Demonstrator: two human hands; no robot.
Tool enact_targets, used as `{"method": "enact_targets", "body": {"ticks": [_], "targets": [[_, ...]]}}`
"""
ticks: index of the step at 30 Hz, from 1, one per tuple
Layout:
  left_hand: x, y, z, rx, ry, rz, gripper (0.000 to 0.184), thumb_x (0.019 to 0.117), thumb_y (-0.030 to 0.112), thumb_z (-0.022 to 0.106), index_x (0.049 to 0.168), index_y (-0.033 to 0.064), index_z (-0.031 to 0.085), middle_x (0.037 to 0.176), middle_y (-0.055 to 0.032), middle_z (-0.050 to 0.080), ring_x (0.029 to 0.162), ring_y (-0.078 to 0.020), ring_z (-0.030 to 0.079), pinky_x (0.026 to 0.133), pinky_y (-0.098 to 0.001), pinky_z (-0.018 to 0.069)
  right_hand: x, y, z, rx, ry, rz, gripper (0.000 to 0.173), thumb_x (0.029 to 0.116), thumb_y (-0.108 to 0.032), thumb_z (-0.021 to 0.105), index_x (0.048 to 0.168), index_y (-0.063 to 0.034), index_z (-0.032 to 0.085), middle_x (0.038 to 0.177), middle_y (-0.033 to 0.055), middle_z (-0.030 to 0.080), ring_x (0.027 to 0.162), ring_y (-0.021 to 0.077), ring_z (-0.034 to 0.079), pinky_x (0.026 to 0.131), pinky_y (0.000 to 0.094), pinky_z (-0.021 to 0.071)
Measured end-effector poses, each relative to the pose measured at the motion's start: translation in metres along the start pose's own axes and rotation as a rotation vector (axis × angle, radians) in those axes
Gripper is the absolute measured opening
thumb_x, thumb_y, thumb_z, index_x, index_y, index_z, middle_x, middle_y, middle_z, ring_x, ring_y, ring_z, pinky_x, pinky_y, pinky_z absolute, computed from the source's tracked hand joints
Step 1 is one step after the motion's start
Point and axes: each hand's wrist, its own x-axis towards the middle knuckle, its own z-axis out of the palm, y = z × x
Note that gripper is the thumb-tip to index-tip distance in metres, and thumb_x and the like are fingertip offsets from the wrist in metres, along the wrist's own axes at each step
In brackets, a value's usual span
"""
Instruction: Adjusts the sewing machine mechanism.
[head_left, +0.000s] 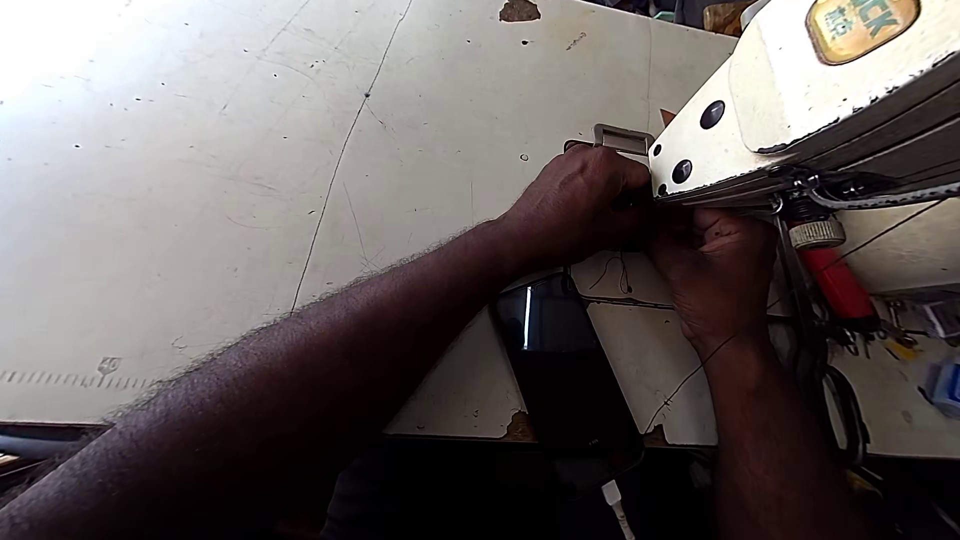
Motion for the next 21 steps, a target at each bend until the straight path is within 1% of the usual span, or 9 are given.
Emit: {"method": "enact_targets", "body": {"ticks": [3, 6, 8, 10, 13, 16, 21], "targets": [[0.001, 0.001, -0.003, -0.066, -0.024, -0.038, 0.027, 0.0960, 0.026, 0.071, 0.073, 0.0149, 0.064, 0.063, 0.0055, 0.057, 0.057, -0.0077, 0.053, 0.055, -0.0321, 0.0442, 0.000, 0.002, -0.001, -0.057, -0.017, -0.009, 0.001, 0.0901, -0.013, 0.075, 0.091, -0.0120, 0.075, 0.076, -0.0047, 0.072, 0.064, 0.0006, 0.065, 0.058, 0.0188, 0.0547], [0.002, 0.000, -0.007, -0.154, -0.051, -0.033, 0.023, 0.0948, 0.017, 0.067, 0.072, 0.0132, 0.065, 0.060, 0.0051, 0.054, 0.053, -0.0064, 0.049, 0.050, -0.0292, 0.0399, 0.001, 0.002, -0.002, -0.078, -0.031, -0.028, 0.003, 0.0906, -0.015, 0.077, 0.092, -0.0130, 0.075, 0.076, -0.0059, 0.071, 0.063, -0.0005, 0.063, 0.058, 0.0182, 0.0535], [0.002, -0.002, -0.009, -0.194, -0.054, -0.012, 0.021, 0.0956, 0.013, 0.063, 0.075, 0.0112, 0.068, 0.061, 0.0045, 0.056, 0.054, -0.0050, 0.050, 0.050, -0.0270, 0.0396, -0.002, 0.001, -0.004, -0.106, -0.051, -0.018, 0.003, 0.0932, -0.018, 0.076, 0.095, -0.0152, 0.075, 0.076, -0.0061, 0.071, 0.059, 0.0016, 0.061, 0.053, 0.0196, 0.0506], [0.001, -0.004, -0.010, -0.203, -0.016, -0.010, 0.019, 0.0967, 0.010, 0.061, 0.082, 0.0091, 0.074, 0.065, 0.0039, 0.061, 0.056, -0.0033, 0.053, 0.051, -0.0249, 0.0422, -0.003, 0.000, -0.005, -0.110, -0.064, -0.001, 0.004, 0.0948, -0.019, 0.075, 0.096, -0.0158, 0.075, 0.076, -0.0056, 0.072, 0.057, 0.0036, 0.061, 0.050, 0.0215, 0.0499], [-0.001, -0.007, -0.013, -0.154, 0.110, -0.074, 0.018, 0.0975, 0.011, 0.060, 0.092, 0.0081, 0.077, 0.068, 0.0042, 0.064, 0.057, -0.0023, 0.054, 0.052, -0.0240, 0.0447, -0.003, 0.000, -0.005, -0.108, -0.076, 0.021, 0.005, 0.0951, -0.019, 0.075, 0.099, -0.0152, 0.076, 0.079, -0.0051, 0.074, 0.060, 0.0037, 0.064, 0.052, 0.0213, 0.0525], [-0.001, -0.010, -0.016, -0.118, 0.205, -0.115, 0.018, 0.0964, 0.012, 0.060, 0.093, 0.0089, 0.077, 0.067, 0.0056, 0.063, 0.056, -0.0014, 0.053, 0.051, -0.0231, 0.0436, -0.004, 0.000, -0.006, -0.106, -0.089, 0.036, 0.007, 0.0956, -0.019, 0.074, 0.101, -0.0150, 0.076, 0.081, -0.0047, 0.075, 0.063, 0.0041, 0.067, 0.054, 0.0212, 0.0551], [-0.002, -0.008, -0.015, -0.106, 0.189, -0.092, 0.013, 0.0933, 0.013, 0.064, 0.091, 0.0102, 0.077, 0.070, 0.0059, 0.066, 0.056, -0.0011, 0.054, 0.052, -0.0229, 0.0446, -0.004, -0.001, -0.006, -0.109, -0.088, 0.026, 0.006, 0.0958, -0.019, 0.074, 0.101, -0.0158, 0.076, 0.082, -0.0059, 0.075, 0.064, 0.0028, 0.067, 0.054, 0.0200, 0.0545]]}}
